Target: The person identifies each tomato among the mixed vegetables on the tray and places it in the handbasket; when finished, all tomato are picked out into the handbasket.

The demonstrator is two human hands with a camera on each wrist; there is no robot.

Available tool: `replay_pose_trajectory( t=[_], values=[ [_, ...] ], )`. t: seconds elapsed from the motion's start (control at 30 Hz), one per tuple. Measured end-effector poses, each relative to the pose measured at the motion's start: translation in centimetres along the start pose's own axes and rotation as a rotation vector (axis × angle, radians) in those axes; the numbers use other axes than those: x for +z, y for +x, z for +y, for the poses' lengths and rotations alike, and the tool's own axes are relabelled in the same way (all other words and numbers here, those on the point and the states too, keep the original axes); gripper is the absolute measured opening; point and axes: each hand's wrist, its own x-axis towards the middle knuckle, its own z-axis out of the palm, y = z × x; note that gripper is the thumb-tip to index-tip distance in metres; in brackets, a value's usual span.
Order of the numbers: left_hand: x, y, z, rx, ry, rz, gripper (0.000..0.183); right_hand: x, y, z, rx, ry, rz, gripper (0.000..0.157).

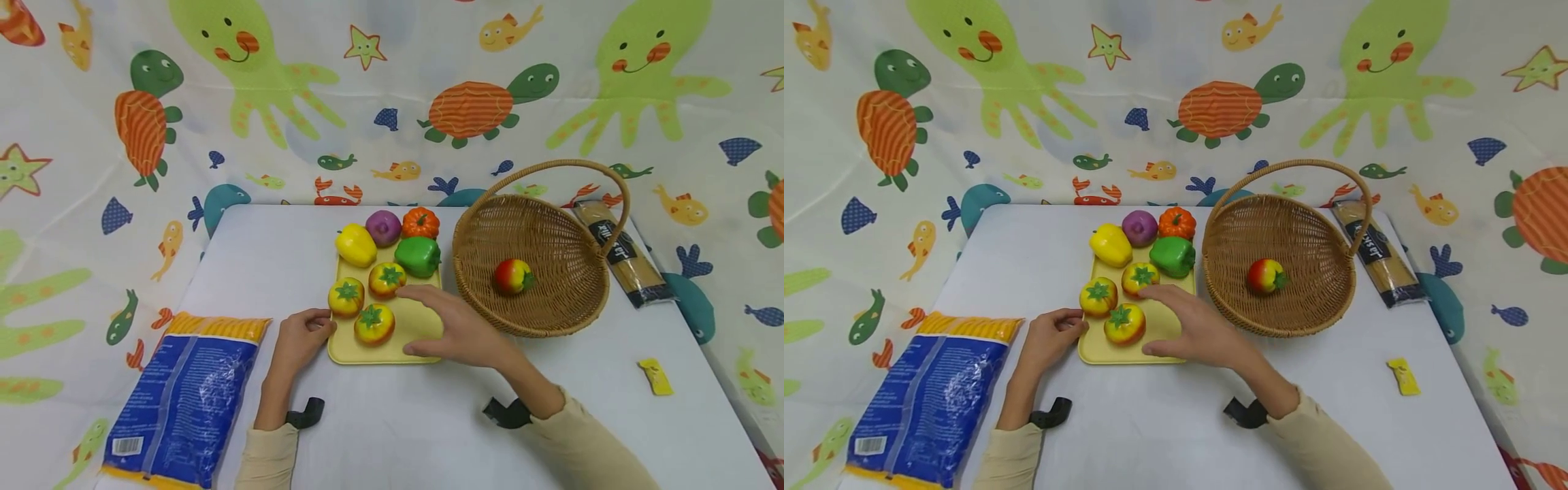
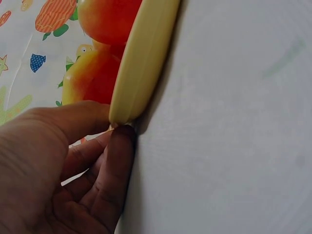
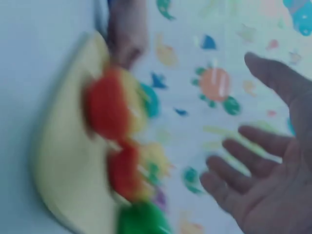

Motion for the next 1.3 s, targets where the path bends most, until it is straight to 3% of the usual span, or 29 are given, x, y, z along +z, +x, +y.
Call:
replay_pose_trajectory(
  t=[0.23, 0.53, 0.73, 1.0, 1.3],
  values=[
    [0.0, 0.1, 0.0, -0.005, 0.007, -0.001, 0.035, 5.8, 2.4, 1.8, 0.164, 0.056, 0.076, 0.081],
    [0.1, 0.0, 0.0, 0.000, 0.013, 0.001, 0.034, 8.3, 4.2, 2.8, 0.243, 0.056, 0.055, 0.083],
    [0.1, 0.0, 0.1, 0.000, 0.008, 0.001, 0.034, 9.1, 4.6, 3.5, 0.267, 0.040, 0.035, 0.085],
    [0.1, 0.0, 0.1, 0.021, 0.018, 0.023, 0.031, 9.3, 4.8, 3.6, 0.268, 0.052, 0.073, 0.077],
    [0.1, 0.1, 0.0, 0.002, 0.007, 0.004, 0.032, 7.2, 4.2, 2.4, 0.239, 0.079, 0.025, 0.078]
  ],
)
